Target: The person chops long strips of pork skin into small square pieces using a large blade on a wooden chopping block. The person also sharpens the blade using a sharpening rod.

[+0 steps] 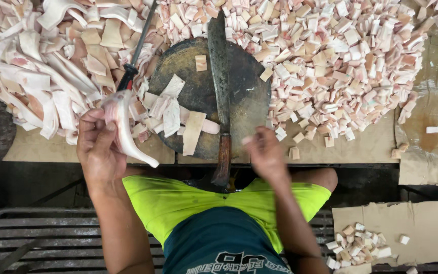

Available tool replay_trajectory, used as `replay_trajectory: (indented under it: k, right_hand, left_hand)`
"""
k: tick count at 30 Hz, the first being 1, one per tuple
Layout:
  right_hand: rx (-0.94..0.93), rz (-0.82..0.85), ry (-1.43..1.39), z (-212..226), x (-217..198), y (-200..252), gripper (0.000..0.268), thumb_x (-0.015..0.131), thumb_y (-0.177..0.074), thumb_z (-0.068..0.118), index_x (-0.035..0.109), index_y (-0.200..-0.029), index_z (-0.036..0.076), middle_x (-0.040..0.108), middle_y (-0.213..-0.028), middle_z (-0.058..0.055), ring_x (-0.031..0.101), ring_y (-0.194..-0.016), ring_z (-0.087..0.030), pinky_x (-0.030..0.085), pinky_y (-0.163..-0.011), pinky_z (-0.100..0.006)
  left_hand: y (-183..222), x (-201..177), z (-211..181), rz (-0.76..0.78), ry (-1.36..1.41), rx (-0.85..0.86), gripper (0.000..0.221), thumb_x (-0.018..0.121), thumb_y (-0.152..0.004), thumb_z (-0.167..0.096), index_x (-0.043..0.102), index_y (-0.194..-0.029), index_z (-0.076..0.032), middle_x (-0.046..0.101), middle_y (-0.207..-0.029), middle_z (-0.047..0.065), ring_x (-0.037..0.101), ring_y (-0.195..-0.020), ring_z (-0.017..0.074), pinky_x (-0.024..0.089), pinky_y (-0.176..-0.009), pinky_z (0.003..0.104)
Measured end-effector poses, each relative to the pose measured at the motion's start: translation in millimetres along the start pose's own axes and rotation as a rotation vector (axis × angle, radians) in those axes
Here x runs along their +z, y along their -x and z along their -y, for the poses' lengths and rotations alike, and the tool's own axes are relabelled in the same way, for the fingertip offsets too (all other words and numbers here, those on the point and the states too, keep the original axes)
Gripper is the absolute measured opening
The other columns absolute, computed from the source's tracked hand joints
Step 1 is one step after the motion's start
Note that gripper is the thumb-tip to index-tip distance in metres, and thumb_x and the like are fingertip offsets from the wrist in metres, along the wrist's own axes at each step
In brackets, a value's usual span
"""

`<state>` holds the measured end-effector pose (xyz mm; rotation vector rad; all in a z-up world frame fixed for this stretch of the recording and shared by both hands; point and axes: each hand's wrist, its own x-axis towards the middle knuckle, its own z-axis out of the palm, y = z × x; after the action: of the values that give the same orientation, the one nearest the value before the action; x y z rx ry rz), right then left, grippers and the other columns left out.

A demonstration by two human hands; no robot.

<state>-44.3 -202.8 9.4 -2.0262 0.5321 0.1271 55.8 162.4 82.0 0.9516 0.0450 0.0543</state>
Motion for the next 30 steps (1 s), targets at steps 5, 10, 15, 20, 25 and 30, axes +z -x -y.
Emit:
replay_trajectory:
  k: [5, 10, 15, 20, 25, 30]
  right_hand:
    - [-0.192, 0.078, 0.538, 15.4, 49.5, 30.7, 0.102, 0.085, -0.081, 0.045, 0.029, -0.152, -0.002, 0.043, -0.136, -0.029, 0.05, -0.123, -0.05, 0.044, -0.102, -0.057]
    - [-0.115, 0.022, 0.483, 33.5, 25.0, -0.2, 0.093, 0.079, -0.076, 0.017, 0.031, -0.152, -0.004, 0.054, -0.12, -0.028, 0.057, -0.108, -0.044, 0.049, -0.094, -0.053]
    - [0.13, 0.133, -0.283, -4.3, -18.0, 8.5, 0.055, 0.066, -0.075, 0.005, 0.051, -0.128, 0.0, 0.057, -0.081, -0.01, 0.057, -0.061, -0.022, 0.047, -0.053, -0.04]
    - [0.109, 0.04, -0.394, -58.6, -29.4, 41.5, 0.034, 0.061, -0.081, -0.002, 0.05, -0.113, 0.002, 0.06, -0.077, -0.01, 0.057, -0.055, -0.016, 0.048, -0.047, -0.033]
    - [0.143, 0.012, -0.351, -68.7, -27.9, 49.5, 0.019, 0.061, -0.096, 0.004, 0.047, -0.109, -0.001, 0.064, -0.083, -0.009, 0.066, -0.063, -0.015, 0.053, -0.052, -0.031]
    - [0.057, 0.023, -0.175, -60.9, -36.8, 43.7, 0.03, 0.058, -0.091, 0.003, 0.05, -0.119, 0.003, 0.066, -0.087, -0.003, 0.064, -0.063, -0.015, 0.052, -0.053, -0.03]
  left_hand:
    - [-2.7, 20.7, -3.0, 0.057, 0.028, -0.076, 0.033, 0.062, -0.102, 0.007, 0.059, -0.134, -0.001, 0.064, -0.132, 0.02, 0.071, -0.096, 0.0221, 0.064, -0.08, 0.031]
    - [-7.0, 51.4, -7.8, 0.26, 0.02, -0.155, 0.045, 0.064, -0.094, 0.009, 0.058, -0.136, -0.006, 0.061, -0.139, 0.019, 0.073, -0.091, 0.0226, 0.065, -0.062, 0.03]
    - [-11.8, 74.0, 47.2, 0.731, -0.098, -0.341, 0.053, 0.062, -0.092, 0.01, 0.056, -0.142, -0.009, 0.061, -0.137, 0.015, 0.07, -0.106, 0.0216, 0.068, -0.088, 0.035]
    - [-8.2, 96.3, 155.1, 1.059, -0.738, -0.281, 0.052, 0.073, -0.086, -0.008, 0.055, -0.134, -0.005, 0.064, -0.132, 0.015, 0.061, -0.127, 0.0293, 0.049, -0.109, 0.041]
    - [16.2, 85.7, 157.7, 0.978, -1.266, -0.112, 0.067, 0.082, -0.075, -0.021, 0.053, -0.133, -0.003, 0.058, -0.129, 0.022, 0.059, -0.119, 0.0389, 0.048, -0.097, 0.045]
    - [57.8, 80.9, 117.9, 0.734, -1.559, 0.053, 0.068, 0.081, -0.072, -0.022, 0.054, -0.131, -0.003, 0.057, -0.124, 0.024, 0.058, -0.112, 0.0398, 0.049, -0.092, 0.05]
